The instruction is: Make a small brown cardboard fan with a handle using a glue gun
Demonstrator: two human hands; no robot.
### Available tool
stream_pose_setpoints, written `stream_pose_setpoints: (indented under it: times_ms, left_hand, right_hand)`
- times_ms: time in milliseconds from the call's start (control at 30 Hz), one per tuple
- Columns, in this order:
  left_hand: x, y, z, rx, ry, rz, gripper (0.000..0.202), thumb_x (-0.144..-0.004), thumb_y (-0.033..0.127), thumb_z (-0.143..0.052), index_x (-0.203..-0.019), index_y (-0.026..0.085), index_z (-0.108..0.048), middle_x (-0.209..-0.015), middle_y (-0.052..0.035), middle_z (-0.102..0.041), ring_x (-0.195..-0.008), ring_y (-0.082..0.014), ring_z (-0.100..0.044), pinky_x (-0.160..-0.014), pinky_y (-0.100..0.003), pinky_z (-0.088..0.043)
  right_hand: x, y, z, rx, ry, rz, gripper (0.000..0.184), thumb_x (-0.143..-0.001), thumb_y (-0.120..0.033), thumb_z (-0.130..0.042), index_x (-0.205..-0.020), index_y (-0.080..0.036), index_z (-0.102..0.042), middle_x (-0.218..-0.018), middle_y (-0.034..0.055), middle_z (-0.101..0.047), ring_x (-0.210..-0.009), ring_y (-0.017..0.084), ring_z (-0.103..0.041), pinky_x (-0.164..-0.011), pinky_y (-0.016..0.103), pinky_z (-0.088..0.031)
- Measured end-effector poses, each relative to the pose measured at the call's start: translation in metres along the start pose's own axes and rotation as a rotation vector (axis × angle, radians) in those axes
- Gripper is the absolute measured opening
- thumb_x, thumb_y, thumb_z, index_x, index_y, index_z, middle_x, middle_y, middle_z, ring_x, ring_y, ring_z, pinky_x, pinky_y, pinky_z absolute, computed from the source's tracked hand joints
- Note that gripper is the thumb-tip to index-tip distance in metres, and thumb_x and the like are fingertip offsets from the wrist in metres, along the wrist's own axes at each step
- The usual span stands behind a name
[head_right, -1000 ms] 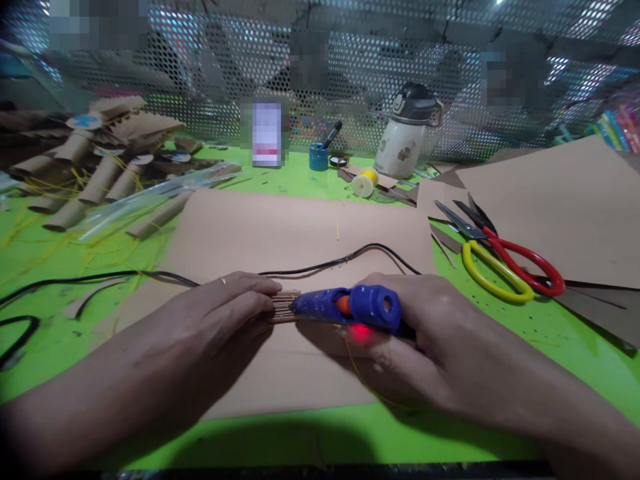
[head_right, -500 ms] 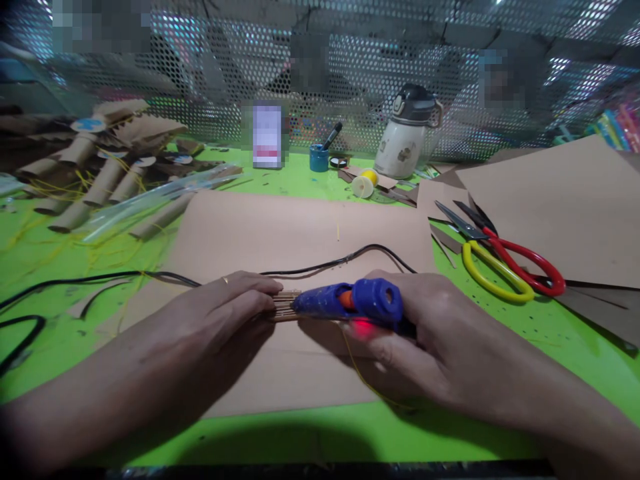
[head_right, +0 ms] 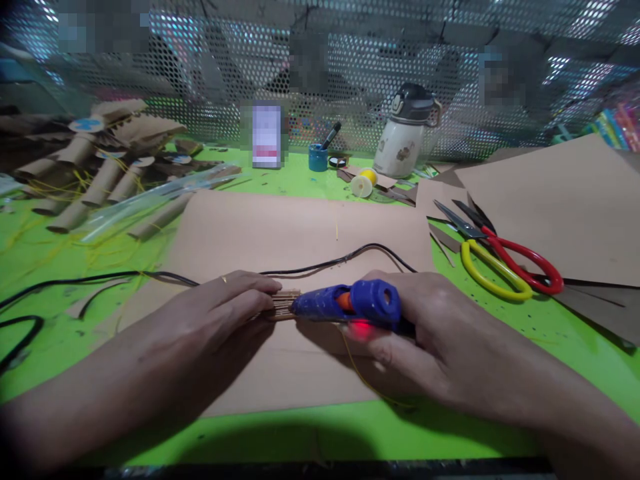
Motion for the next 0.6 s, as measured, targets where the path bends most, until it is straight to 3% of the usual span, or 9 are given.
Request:
stream_pose_setpoints:
  times_ms: [400, 600]
  left_hand:
    - [0.0016, -0.0003, -0.0023, 0.004, 0.024, -0.012, 0.016, -0.088, 0.013, -0.044, -0.091, 0.018, -0.058, -0.086, -0.0070, -0.060, -0.080, -0.0180, -0.058, -0.074, -0.032, -0.050]
    - [0.0006, -0.0004, -0.0019, -0.002, 0.018, -0.016, 0.017, -0.087, 0.012, -0.045, -0.091, 0.019, -0.059, -0.086, -0.0070, -0.060, -0.082, -0.0187, -0.058, -0.075, -0.033, -0.051]
  right_hand:
    - [-0.0008, -0.0036, -0.0004, 0.012, 0.032, 0.006, 0.011, -0.082, -0.023, -0.047, -0.074, -0.027, -0.053, -0.081, -0.0003, -0.071, -0.065, 0.020, -0.066, -0.047, 0.027, -0.050]
    - [-0.0029, -0.0050, -0.0011, -0.029, 0.007, 0.008, 0.013, -0.081, -0.022, -0.048, -0.069, -0.026, -0.049, -0.068, -0.0019, -0.065, -0.066, 0.020, -0.066, -0.046, 0.025, -0.049]
Point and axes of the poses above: each hand's wrist, its own x-axis away from the middle knuckle, its own z-axis out of the back of the hand, y = z × x, the point moved 4 cm from there along -x, towards the middle knuckle
